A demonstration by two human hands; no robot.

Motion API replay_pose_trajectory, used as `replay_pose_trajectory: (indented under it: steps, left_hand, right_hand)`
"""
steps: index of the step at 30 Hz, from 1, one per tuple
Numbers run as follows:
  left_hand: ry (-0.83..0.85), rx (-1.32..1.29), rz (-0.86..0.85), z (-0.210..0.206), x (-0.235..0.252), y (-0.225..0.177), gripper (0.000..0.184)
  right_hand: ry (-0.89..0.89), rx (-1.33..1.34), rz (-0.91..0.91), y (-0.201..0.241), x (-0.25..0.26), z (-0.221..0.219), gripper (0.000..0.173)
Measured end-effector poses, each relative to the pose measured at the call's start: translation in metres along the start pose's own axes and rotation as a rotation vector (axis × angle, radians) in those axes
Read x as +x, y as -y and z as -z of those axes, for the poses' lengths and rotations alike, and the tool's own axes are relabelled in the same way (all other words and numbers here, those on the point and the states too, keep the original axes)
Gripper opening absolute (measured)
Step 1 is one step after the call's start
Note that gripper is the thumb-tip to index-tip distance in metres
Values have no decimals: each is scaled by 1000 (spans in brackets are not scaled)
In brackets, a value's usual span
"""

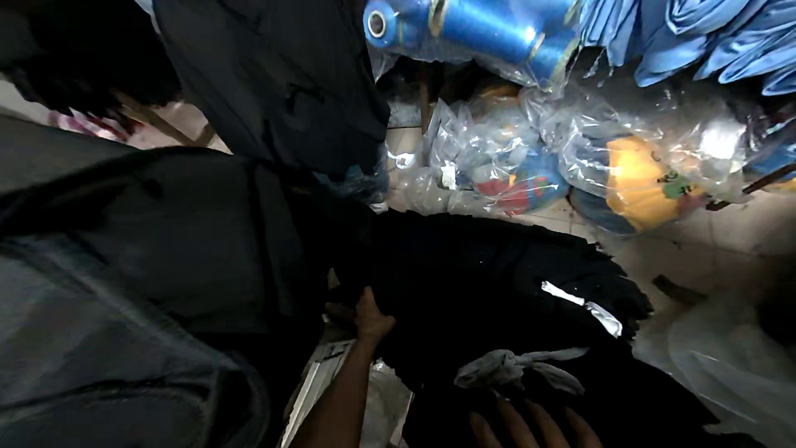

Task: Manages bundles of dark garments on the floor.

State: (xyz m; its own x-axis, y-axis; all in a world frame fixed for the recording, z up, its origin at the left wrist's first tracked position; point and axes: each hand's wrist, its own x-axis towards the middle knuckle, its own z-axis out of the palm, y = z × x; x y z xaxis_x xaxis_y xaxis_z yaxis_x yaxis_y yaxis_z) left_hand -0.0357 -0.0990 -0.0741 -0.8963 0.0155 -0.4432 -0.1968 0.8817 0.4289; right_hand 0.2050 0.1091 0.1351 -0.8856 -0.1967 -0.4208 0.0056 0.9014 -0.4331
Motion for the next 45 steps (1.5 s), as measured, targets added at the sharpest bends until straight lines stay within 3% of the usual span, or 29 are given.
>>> replay_pose_trajectory:
  steps: [7, 12, 20, 26, 38, 41, 43, 45]
  left_hand:
    - [-49, 72, -48, -4, -37, -4, 93]
    - [-92, 56, 13, 3, -64, 2, 101]
    - [-91, -63, 92, 52, -63, 23, 109]
    - [-90, -102, 119, 86, -84, 11, 116]
    - [-275, 67, -164, 111, -185, -26, 98]
    - [-333, 107, -214, 122, -213, -37, 94]
    - [-380, 112, -280, 132, -235, -39, 92]
    - [-354, 106, -290, 140, -262, -43, 91]
  right_hand:
    - [-104, 12, 20, -1, -1, -6, 76]
    - [-130, 19, 3, -2, -2, -8, 73]
    - [-175, -2, -8, -2, 0, -12, 72]
    - [-144, 13, -13, -3, 2, -11, 73]
    - [-206, 63, -55, -5, 5, -12, 79]
    - [-324, 54, -35, -7, 4, -18, 84]
    - [-521, 67, 14, -5, 4, -25, 81]
    - [-667, 247, 31, 6, 5, -25, 75]
